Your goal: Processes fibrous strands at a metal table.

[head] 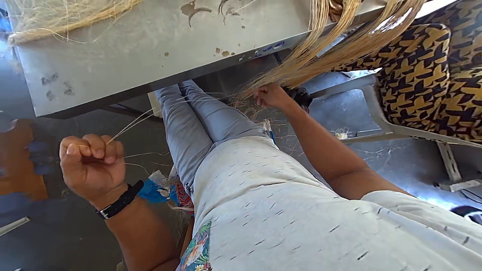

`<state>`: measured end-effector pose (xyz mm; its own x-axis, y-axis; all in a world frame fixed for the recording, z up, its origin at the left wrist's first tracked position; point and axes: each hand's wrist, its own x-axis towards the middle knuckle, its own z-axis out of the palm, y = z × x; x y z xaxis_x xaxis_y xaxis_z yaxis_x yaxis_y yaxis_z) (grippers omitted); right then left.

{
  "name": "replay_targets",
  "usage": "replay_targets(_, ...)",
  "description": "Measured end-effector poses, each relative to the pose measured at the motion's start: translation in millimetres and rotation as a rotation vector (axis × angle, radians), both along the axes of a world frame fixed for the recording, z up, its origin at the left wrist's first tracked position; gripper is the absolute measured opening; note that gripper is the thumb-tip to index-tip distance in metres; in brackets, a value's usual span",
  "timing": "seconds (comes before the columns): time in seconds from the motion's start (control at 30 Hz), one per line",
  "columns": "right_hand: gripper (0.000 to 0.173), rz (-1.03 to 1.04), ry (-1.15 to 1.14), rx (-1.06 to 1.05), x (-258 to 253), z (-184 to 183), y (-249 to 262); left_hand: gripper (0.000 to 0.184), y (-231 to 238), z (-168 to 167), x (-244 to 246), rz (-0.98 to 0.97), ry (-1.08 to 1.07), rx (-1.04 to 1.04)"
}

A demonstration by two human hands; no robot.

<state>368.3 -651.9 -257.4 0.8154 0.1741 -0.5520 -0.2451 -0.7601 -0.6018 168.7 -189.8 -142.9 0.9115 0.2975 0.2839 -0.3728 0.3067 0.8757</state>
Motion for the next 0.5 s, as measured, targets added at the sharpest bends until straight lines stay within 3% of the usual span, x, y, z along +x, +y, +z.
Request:
replay_targets(0.1, 0.037, 0.004, 0.104, 0.009, -6, 7, 4, 0.020, -6, 4, -1, 0.008, 0.001, 0.037)
replay_targets(0.23, 0.053, 0.159, 0.232, 0.362, -28, 36, 38, 0.022, -41, 1, 8, -0.096, 0.077, 0.160)
replay_targets(0.37, 0.044, 0.322, 0.402, 0.730, -64, 73, 97, 0.027, -96, -19, 19, -0.320, 0.128, 0.274)
replay_targets(0.5, 0.037, 0.158, 0.592, 0.948, -74, 83, 124, 0.028, -132, -32, 24, -0.440, 0.150, 0.466)
